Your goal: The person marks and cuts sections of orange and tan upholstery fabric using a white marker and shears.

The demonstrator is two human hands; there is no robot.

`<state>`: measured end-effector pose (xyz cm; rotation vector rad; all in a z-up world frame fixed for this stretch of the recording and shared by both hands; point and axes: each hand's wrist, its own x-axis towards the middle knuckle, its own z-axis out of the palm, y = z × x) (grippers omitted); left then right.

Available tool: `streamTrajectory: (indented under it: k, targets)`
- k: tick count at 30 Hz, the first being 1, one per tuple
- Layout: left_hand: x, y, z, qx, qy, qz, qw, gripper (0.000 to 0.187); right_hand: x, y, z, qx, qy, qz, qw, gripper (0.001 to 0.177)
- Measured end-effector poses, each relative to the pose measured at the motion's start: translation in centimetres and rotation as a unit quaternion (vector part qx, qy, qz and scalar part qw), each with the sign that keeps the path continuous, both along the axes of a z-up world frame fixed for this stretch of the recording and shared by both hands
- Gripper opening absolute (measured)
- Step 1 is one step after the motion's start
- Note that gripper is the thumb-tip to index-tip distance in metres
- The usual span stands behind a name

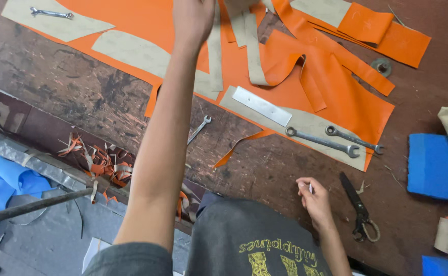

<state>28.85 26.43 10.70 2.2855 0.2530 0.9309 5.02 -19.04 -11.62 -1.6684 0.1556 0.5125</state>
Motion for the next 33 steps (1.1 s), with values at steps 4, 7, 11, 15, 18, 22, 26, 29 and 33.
streamTrajectory:
  k: [4,7,11,15,18,22,26,29,33]
  targets:
    - [-10.5,-6.5,-9.1,0.011,0.058,-0.065,0.996,0.037,0.0,-0.2,-1.8,-0.033,0.040,-0.008,0.999,0.016]
    - [-20.3,-12.1,-15.5,-0.022,0.211,-0.076,0.974,0.035,0.1,-0.3,-3.3,-0.043,-0.017,0.007,0.999,0.013]
    - [-28.8,-14.7,-18.4,-0.027,0.203,-0.022,0.979,0.032,0.3,-1.7,-3.5,-0.191,-0.156,0.048,0.968,0.009]
    - [-32.0,-14.1,-18.0,-0.050,0.267,-0.054,0.961,0.028,4.3,-0.1,-2.2,-0.237,-0.275,0.110,0.925,0.011]
    - [-36.4,-14.3,-17.4,-0.068,0.340,-0.018,0.938,0.025,4.6,1.4,-1.2,-0.232,-0.276,0.139,0.922,0.012]
    - [-42.5,-14.5,-15.0,0.009,0.412,-0.016,0.911,0.027,5.1,4.3,-0.3,-0.190,-0.265,0.132,0.936,0.013]
    - [-48.6,-13.7,-13.1,-0.113,0.488,0.049,0.864,0.036,3.9,7.2,-0.4,-0.224,-0.203,0.107,0.947,0.015]
    - [-53.2,-13.0,-13.6,-0.156,0.538,0.091,0.824,0.050,2.3,7.5,-0.7,-0.268,-0.225,0.081,0.933,0.016]
    - [-58.7,-10.4,-16.9,-0.158,0.383,0.113,0.903,0.061,3.2,8.1,-1.8,-0.273,-0.235,0.033,0.932,0.015]
